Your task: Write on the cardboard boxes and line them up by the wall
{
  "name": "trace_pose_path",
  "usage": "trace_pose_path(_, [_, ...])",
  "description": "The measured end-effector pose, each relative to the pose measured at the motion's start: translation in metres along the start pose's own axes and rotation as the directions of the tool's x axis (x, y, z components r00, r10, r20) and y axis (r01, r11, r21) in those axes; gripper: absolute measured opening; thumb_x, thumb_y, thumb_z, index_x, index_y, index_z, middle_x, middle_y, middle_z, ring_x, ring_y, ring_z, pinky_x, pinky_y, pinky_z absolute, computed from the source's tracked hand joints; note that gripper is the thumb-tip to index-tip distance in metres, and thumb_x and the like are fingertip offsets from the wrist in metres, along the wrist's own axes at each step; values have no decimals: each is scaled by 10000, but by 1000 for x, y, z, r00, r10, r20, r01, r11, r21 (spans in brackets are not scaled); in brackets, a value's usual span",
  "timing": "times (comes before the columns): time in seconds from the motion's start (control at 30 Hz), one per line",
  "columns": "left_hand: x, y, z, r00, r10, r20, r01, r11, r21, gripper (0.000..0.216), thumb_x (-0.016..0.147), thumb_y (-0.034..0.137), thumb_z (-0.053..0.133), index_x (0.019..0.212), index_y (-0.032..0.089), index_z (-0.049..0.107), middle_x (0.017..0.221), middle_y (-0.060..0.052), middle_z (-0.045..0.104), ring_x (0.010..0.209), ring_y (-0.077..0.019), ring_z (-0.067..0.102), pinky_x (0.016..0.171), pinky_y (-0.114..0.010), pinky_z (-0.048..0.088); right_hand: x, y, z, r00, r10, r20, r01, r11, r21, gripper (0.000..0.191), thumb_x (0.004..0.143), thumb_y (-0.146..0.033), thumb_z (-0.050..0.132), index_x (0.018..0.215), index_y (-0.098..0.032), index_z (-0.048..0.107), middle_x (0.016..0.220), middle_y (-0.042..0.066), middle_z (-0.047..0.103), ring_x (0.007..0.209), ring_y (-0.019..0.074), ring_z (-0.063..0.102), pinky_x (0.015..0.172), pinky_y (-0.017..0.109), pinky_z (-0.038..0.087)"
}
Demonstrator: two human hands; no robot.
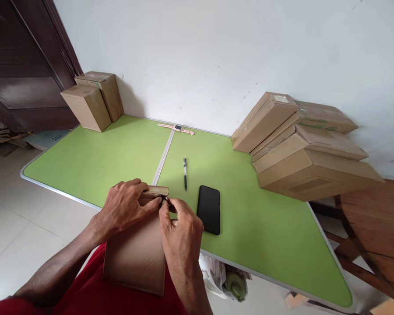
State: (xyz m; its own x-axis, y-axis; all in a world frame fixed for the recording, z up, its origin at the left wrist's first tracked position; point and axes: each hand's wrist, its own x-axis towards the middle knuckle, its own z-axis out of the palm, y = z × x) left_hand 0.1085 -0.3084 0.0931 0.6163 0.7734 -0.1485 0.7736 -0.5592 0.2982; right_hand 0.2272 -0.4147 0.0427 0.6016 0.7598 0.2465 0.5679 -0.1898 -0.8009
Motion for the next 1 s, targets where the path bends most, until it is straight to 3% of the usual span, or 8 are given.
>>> trace_pose_path(0.13, [2, 0, 3, 1000, -4, -11, 2, 986, -166, 276, 964, 411, 638, 1074, 278, 853, 1047, -70, 829, 961, -297, 775, 763, -352, 482, 8, 3, -3, 998, 18, 62, -20, 999, 27, 259, 939, -408, 597, 939, -226, 780, 902, 102, 828, 775, 260, 767, 654, 322, 581])
trace_pose_path(0.27, [7, -2, 5, 999, 31, -36, -39, 968, -250, 260, 930, 332, 661, 1085, 358, 869, 1018, -22, 846, 930, -264, 778, 716, -315, 454, 10, 3, -4, 994, 2, 110, -6, 999, 32, 275, 978, -363, 560, 944, -209, 785, 930, 108, 818, 817, 249, 757, 678, 311, 571])
trace_pose_path(0.6, [1, -3, 5, 998, -32, -48, 19, 969, -248, 187, 891, 291, 668, 871, 317, 853, 1014, 6, 839, 844, -219, 774, 679, -293, 448, 6, -5, -4, 994, -7, 109, -3, 996, 91, 195, 949, -280, 600, 920, -209, 779, 901, 65, 802, 782, 214, 743, 751, 310, 570])
trace_pose_path(0.73, [-2, -12, 7, 999, 1, -46, -11, 974, -225, 208, 942, 331, 660, 1001, 319, 860, 1067, -13, 842, 870, -236, 781, 690, -299, 465, 26, 14, -13, 946, 43, 322, -111, 974, 197, 333, 984, -472, 601, 943, -204, 794, 905, 87, 814, 737, 228, 745, 595, 303, 549])
trace_pose_path(0.8, [-2, -21, 6, 995, 89, -35, -94, 969, -230, 257, 1003, 369, 622, 1125, 328, 845, 1136, -16, 839, 918, -245, 786, 725, -311, 485, 46, 35, -12, 917, 152, 370, -196, 977, 86, 470, 1009, -604, 545, 916, -204, 775, 867, 90, 807, 700, 233, 737, 590, 316, 542])
trace_pose_path(0.83, [-2, -25, 6, 991, 132, -25, -134, 962, -238, 279, 1030, 390, 604, 1181, 334, 832, 1179, -16, 834, 953, -250, 788, 751, -319, 499, 58, 46, -9, 920, 225, 321, -226, 974, -34, 480, 1014, -615, 538, 907, -202, 758, 875, 99, 805, 729, 244, 742, 638, 331, 547])
trace_pose_path(0.93, [0, -36, 2, 978, 210, 10, -200, 945, -260, 327, 1051, 457, 607, 1305, 353, 784, 1313, -8, 802, 1066, -279, 786, 845, -351, 535, 93, 77, 9, 922, 363, 135, -302, 892, -338, 261, 942, -448, 688, 904, -191, 708, 990, 166, 793, 987, 323, 746, 810, 385, 535])
trace_pose_path(1.0, [2, -41, 0, 969, 245, 34, -227, 936, -269, 363, 1038, 492, 633, 1349, 354, 760, 1363, -11, 781, 1117, -296, 776, 893, -365, 544, 110, 92, 23, 902, 417, 114, -350, 859, -373, 128, 873, -311, 729, 846, -198, 674, 973, 190, 781, 1039, 359, 732, 810, 398, 520])
